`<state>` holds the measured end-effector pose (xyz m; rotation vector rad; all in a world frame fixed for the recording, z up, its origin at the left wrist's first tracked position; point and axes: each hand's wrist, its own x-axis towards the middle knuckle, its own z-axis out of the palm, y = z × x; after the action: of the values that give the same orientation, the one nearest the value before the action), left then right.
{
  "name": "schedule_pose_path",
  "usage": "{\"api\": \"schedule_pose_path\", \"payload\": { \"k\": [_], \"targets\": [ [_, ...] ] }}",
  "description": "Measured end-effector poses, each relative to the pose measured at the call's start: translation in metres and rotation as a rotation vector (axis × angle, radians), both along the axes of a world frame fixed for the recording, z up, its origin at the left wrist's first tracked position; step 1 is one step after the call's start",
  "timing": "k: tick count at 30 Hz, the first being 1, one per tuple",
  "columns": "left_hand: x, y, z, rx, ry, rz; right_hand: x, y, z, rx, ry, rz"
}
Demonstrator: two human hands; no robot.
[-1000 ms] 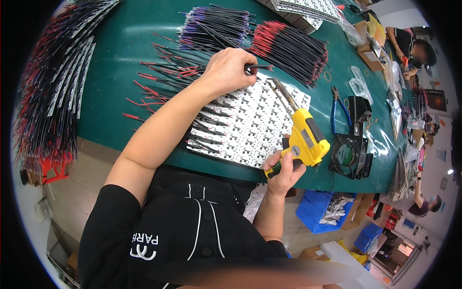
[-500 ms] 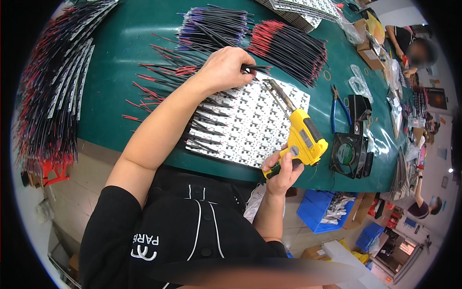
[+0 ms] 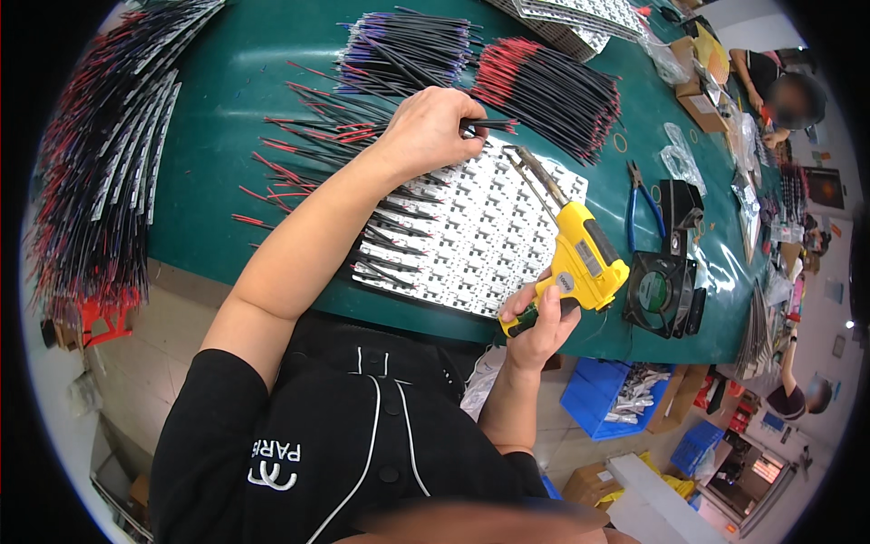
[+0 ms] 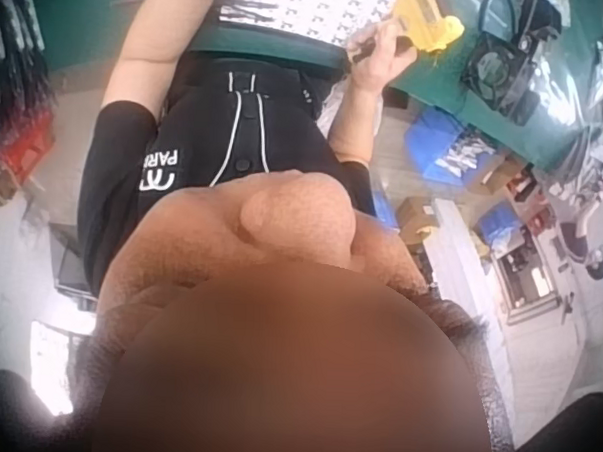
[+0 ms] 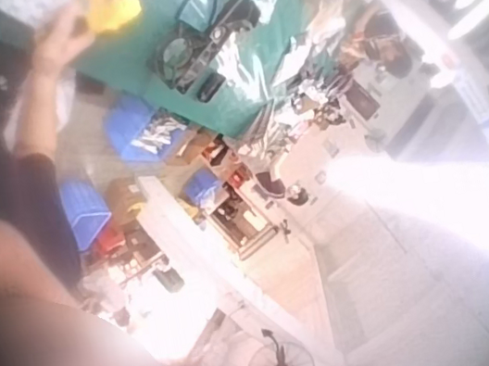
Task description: The person solders or heats wires on an LED circuit board assembly using a soldering iron or a heat gun.
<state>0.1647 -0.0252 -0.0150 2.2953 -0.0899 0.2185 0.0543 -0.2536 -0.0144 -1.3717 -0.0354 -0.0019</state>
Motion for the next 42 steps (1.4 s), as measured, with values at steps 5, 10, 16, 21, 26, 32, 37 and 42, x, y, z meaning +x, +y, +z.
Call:
{"api": "schedule_pose_path", "payload": {
  "k": [5,10,16,21,26,32,37,42],
  "targets": [
    [0.001,-0.001,0.001,-0.021,0.034,-0.001,0.004,0.001,-0.004,-0.039,0.005,0.012],
    [0.0,-0.001,0.001,0.014,0.029,0.014,0.004,0.006,-0.004,-0.057,0.016,0.003],
    [0.0,-0.002,0.001,0.008,0.02,0.02,0.001,0.003,-0.007,-0.029,-0.017,0.031],
    [-0.001,-0.003,0.004,0.014,0.039,0.022,-0.002,0.003,-0.005,-0.098,-0.081,-0.007],
    [-0.001,-0.002,0.002,0.018,0.006,0.013,-0.004,-0.001,-0.007,-0.011,-0.043,-0.003],
    [0.0,0.0,0.005,0.009,0.027,-0.013,-0.004,0.0,-0.012,-0.036,-0.04,-0.005],
    [0.001,0.002,0.004,-0.015,0.035,-0.033,-0.003,0.001,-0.011,-0.029,-0.04,-0.011],
    [0.004,0.005,0.006,-0.022,0.099,-0.069,-0.004,0.001,-0.011,-0.028,-0.028,-0.027]
  ]
}}
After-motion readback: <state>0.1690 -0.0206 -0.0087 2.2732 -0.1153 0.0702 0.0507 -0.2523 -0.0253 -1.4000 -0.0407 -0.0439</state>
